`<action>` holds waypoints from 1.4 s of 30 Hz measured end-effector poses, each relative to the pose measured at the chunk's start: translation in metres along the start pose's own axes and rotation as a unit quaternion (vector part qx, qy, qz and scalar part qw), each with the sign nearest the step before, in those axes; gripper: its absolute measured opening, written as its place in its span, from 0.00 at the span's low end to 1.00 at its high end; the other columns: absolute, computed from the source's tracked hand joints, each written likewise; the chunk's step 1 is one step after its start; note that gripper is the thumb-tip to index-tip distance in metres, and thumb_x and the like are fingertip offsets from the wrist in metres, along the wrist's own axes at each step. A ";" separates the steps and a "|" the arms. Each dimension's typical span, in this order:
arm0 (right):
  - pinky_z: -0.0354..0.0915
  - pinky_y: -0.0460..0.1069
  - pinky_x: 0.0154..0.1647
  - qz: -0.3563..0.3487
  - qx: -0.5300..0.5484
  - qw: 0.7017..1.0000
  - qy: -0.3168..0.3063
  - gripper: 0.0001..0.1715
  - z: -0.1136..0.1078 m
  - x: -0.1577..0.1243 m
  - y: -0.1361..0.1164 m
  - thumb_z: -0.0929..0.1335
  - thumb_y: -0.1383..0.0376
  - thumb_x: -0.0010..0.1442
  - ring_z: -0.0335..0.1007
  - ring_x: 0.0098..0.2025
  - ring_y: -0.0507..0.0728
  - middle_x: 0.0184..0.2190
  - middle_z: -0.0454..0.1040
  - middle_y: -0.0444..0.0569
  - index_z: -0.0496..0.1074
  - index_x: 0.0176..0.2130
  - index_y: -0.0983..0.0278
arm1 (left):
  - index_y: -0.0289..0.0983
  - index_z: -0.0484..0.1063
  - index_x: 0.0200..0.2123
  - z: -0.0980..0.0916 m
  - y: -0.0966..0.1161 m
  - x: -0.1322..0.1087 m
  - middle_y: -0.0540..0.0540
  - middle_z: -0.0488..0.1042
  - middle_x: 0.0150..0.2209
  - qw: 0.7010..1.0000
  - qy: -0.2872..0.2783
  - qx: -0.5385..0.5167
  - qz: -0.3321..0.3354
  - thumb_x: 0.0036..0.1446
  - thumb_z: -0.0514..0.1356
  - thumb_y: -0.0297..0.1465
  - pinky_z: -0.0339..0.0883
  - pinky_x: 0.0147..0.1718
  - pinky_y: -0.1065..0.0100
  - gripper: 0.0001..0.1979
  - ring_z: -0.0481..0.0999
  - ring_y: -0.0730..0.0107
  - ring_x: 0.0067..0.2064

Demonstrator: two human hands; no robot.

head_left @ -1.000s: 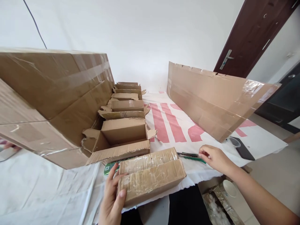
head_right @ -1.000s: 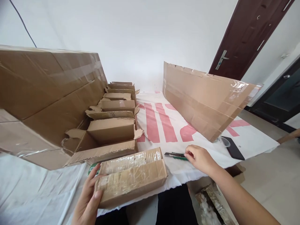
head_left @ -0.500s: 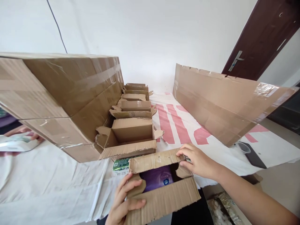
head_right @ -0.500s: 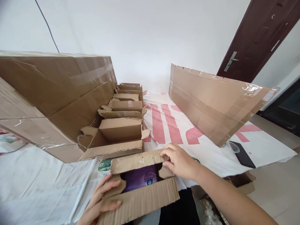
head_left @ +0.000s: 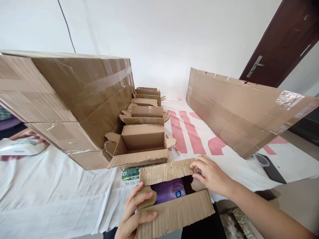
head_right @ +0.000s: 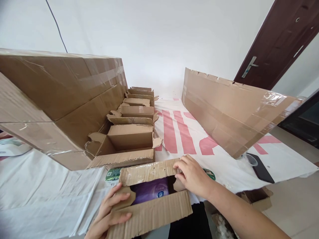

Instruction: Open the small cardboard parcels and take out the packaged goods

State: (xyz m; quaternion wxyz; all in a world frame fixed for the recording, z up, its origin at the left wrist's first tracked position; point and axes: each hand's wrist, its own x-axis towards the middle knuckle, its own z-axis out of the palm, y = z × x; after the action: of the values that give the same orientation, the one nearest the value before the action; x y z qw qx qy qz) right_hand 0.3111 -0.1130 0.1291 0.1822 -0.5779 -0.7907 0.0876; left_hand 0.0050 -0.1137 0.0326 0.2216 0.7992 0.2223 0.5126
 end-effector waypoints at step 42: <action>0.71 0.52 0.34 0.109 0.103 0.980 0.134 0.20 0.017 0.015 0.037 0.64 0.59 0.63 0.73 0.30 0.55 0.36 0.75 0.48 0.65 0.54 0.62 | 0.43 0.76 0.32 0.010 0.019 -0.002 0.45 0.72 0.39 0.996 0.074 -0.005 -0.049 0.61 0.61 0.39 0.64 0.57 0.57 0.09 0.67 0.56 0.60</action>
State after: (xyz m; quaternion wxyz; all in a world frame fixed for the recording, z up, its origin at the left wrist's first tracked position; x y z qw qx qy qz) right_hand 0.3330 -0.0858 0.1029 0.3343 -0.6455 -0.6779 0.1094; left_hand 0.0160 -0.1309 0.0386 0.2334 0.7459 0.2739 0.5604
